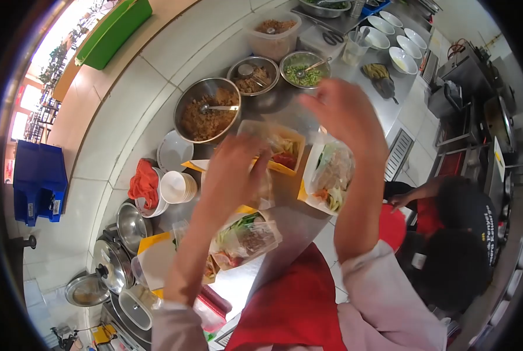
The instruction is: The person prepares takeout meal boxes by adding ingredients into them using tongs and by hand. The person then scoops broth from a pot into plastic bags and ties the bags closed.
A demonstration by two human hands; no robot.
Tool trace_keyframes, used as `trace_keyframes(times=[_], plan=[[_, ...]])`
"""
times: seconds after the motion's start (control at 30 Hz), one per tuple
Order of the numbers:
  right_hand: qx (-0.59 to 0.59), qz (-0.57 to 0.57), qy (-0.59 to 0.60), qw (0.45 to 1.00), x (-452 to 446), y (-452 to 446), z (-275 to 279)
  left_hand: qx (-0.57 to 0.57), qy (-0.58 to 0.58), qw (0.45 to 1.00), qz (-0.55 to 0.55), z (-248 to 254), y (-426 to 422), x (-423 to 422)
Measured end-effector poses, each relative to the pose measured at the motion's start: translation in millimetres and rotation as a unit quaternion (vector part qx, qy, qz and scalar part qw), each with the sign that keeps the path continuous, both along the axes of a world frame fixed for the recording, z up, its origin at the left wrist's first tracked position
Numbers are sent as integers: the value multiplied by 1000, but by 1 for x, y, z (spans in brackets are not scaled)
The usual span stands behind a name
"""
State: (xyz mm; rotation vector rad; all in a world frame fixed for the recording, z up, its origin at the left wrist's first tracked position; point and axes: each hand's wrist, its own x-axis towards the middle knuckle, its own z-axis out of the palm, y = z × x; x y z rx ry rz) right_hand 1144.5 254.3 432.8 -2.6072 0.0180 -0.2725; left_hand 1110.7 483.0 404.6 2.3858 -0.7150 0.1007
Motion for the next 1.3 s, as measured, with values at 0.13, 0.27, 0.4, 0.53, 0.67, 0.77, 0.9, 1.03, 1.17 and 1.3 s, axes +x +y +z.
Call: trace_keyframes(times=[0.13, 0.27, 0.4, 0.53, 0.67, 0.77, 0.9, 1.03, 1.17, 1.3], plan=[[123, -175, 79, 974, -89, -6, -17, 300, 166, 914, -215, -92, -69, 102], [153, -158, 87, 972, -140, -12, -81, 363, 241, 813, -387, -205, -80, 126], [273, -199, 137, 931, -182, -15, -108, 411, 209, 770, -441, -212, -94, 126], [331, -199, 182, 904, -214, -22, -124, 391, 189, 786, -440, -219, -90, 117], [352, -158, 195, 902, -242, -22, -135, 373, 133, 853, -340, -187, -72, 120], [392, -168, 206, 881, -258, -22, -135, 235, 135, 947, -171, -53, -80, 81], [429, -151, 215, 864, -284, -15, -151, 81, -42, 985, -149, 22, -92, -13], [402, -75, 209, 888, -312, -18, -184, 129, -190, 964, -134, -62, -132, -79], [516, -111, 351, 773, -328, -25, -192, 114, -195, 971, -77, -143, -144, -141], [708, -91, 424, 558, -370, -37, -268, -32, -44, 998, -36, -148, -78, -263]])
